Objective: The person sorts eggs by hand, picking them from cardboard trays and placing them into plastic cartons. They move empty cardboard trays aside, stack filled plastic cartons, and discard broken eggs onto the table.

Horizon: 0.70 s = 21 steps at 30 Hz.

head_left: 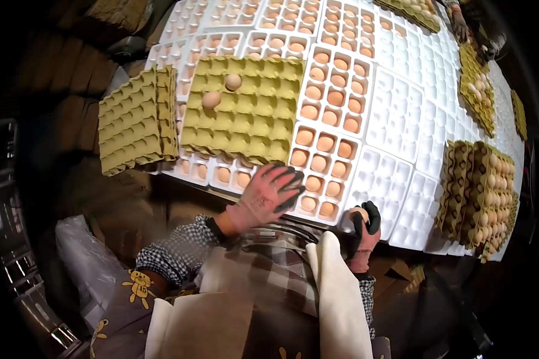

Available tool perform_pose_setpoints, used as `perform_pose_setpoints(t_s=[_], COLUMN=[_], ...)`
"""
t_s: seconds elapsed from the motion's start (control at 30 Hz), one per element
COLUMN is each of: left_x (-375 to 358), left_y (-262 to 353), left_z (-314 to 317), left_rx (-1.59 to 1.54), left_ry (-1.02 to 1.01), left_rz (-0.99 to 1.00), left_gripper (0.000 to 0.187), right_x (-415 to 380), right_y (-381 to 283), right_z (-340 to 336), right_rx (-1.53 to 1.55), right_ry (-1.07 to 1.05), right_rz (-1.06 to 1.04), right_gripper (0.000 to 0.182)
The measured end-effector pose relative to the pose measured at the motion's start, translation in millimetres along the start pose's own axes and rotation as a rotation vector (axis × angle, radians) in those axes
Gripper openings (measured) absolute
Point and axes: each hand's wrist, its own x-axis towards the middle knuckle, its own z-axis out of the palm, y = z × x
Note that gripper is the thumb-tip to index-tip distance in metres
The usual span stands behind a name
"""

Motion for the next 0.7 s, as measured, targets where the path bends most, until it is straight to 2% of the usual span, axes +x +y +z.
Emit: perform_pose_setpoints(t_s=[0.03,0.1,0.13,0.17,0.2,0.23,0.27,0.3,0.33,0.37,0.4,0.43,0.47,0.5,0.57,0.6,0.67,0.7], left_x=[11,41,59,70,74,73,75,75,69,62,63,56,58,57,65,66,70,71], left_y=[-18,-71,-96,-130,-167,-208,-219,-215,-224,-245,-233,-241,-225,-231,-222,-214,-183,-182], left_z=[-16,-53,-71,-75,-73,-66,-85,-96,-102,-96,-100,-87,-84,-75,-81,-82,-87,-71], left_rx=[0.065,0.156,0.392,0.564,0.644,0.496,-0.003,0.341,0.308,0.063,0.170,0.389,0.352,0.403,0.290,0.259,0.166,-0.064], left_ry=[0.114,0.323,0.374,0.372,0.242,0.162,0.179,0.289,0.292,0.314,0.209,0.210,0.111,0.159,0.197,0.308,0.465,0.561], left_rz=[-0.068,-0.401,-0.462,-0.476,-0.486,-0.455,-0.467,-0.354,-0.365,-0.414,-0.480,-0.352,-0.379,-0.409,-0.528,-0.495,-0.436,-0.309], left_gripper=[0.056,0.058,0.061,0.057,0.056,0.047,0.036,0.030,0.030,0.029,0.038,0.055,0.067,0.062,0.056,0.054,0.051,0.049], right_x=[1,-7,-12,-16,-11,-11,-14,-23,-19,-15,-16,-13,-6,3,30,45,80,95], right_y=[-4,-27,-36,-43,-23,-9,-17,-53,-34,-15,-22,-35,-45,-46,-46,-52,-42,-40], right_z=[0,21,27,29,25,24,24,30,21,12,9,7,3,-3,-16,-15,-17,-15], right_rx=[0.034,0.108,0.192,0.274,0.102,0.076,0.052,0.133,0.127,0.119,0.119,0.278,0.436,0.433,0.193,0.174,0.032,-0.074], right_ry=[0.042,0.099,0.061,0.040,-0.054,0.011,-0.009,-0.064,-0.028,-0.004,0.031,0.103,0.156,0.151,0.194,0.214,0.200,0.194], right_rz=[0.031,0.034,0.157,0.274,0.181,0.146,0.202,0.285,0.166,0.053,0.037,0.148,0.254,0.225,0.124,0.076,-0.185,-0.329], right_gripper=[0.042,0.039,0.039,0.040,0.045,0.045,0.047,0.046,0.045,0.046,0.046,0.046,0.048,0.048,0.051,0.052,0.052,0.053])
